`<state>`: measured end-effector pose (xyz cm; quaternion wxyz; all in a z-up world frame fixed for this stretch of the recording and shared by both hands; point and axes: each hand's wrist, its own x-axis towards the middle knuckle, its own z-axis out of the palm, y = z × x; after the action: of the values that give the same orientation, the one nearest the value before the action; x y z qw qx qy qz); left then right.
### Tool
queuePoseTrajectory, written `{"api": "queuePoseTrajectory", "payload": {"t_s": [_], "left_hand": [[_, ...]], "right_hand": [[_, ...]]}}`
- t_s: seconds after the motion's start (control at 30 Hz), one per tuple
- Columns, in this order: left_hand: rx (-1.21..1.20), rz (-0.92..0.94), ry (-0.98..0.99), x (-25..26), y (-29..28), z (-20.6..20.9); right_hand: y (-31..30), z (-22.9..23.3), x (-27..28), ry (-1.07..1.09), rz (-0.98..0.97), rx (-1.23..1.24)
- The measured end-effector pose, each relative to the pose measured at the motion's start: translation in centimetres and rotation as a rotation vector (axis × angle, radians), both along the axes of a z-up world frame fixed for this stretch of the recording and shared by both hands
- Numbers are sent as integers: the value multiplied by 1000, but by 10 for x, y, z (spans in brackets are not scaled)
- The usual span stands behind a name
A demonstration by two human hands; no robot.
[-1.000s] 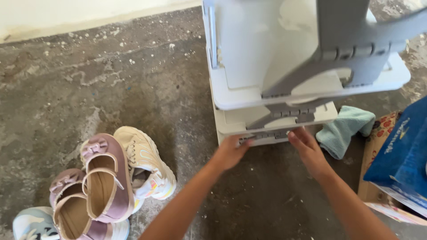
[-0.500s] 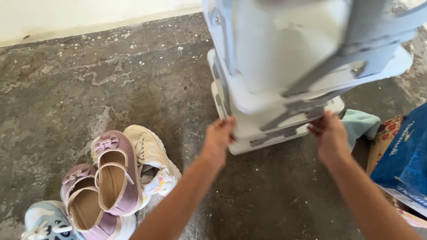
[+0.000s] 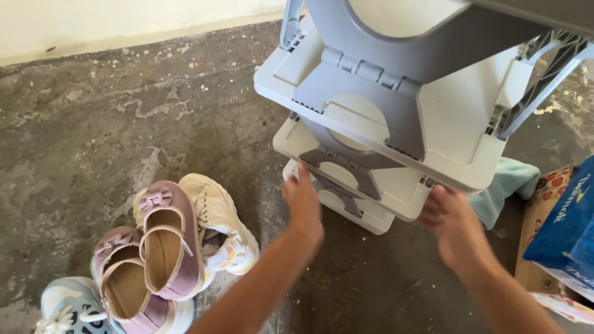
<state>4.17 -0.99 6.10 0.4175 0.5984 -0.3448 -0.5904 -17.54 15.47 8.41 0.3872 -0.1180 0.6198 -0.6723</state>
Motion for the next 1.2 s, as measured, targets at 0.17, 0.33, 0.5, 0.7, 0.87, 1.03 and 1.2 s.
{"api": "queuePoseTrajectory", "payload": {"t_s": [0.17,0.33,0.5,0.7,0.87,1.03,1.2], "left_hand": [[1,-70,667,6,-58,-6],[-31,-85,653,5,-41,-12],[-42,-126,670,-1,1,-2],[-433,-548,385,-1,34,4],[-717,-879,-181,10,-1,-6],[-564,-924,199,-7,-18,-29],[-605,-951,36,-8,-24,-47]], "right_hand": [[-13,29,30,83,90,88],[-22,17,0,119,76,101],[-42,3,-68,70,159,-39],[-21,-56,-74,216,119,-37],[-7,-61,-18,827,587,-24],[-30,-72,-23,744,681,118],[-48,-122,-40,449,607,320]]}}
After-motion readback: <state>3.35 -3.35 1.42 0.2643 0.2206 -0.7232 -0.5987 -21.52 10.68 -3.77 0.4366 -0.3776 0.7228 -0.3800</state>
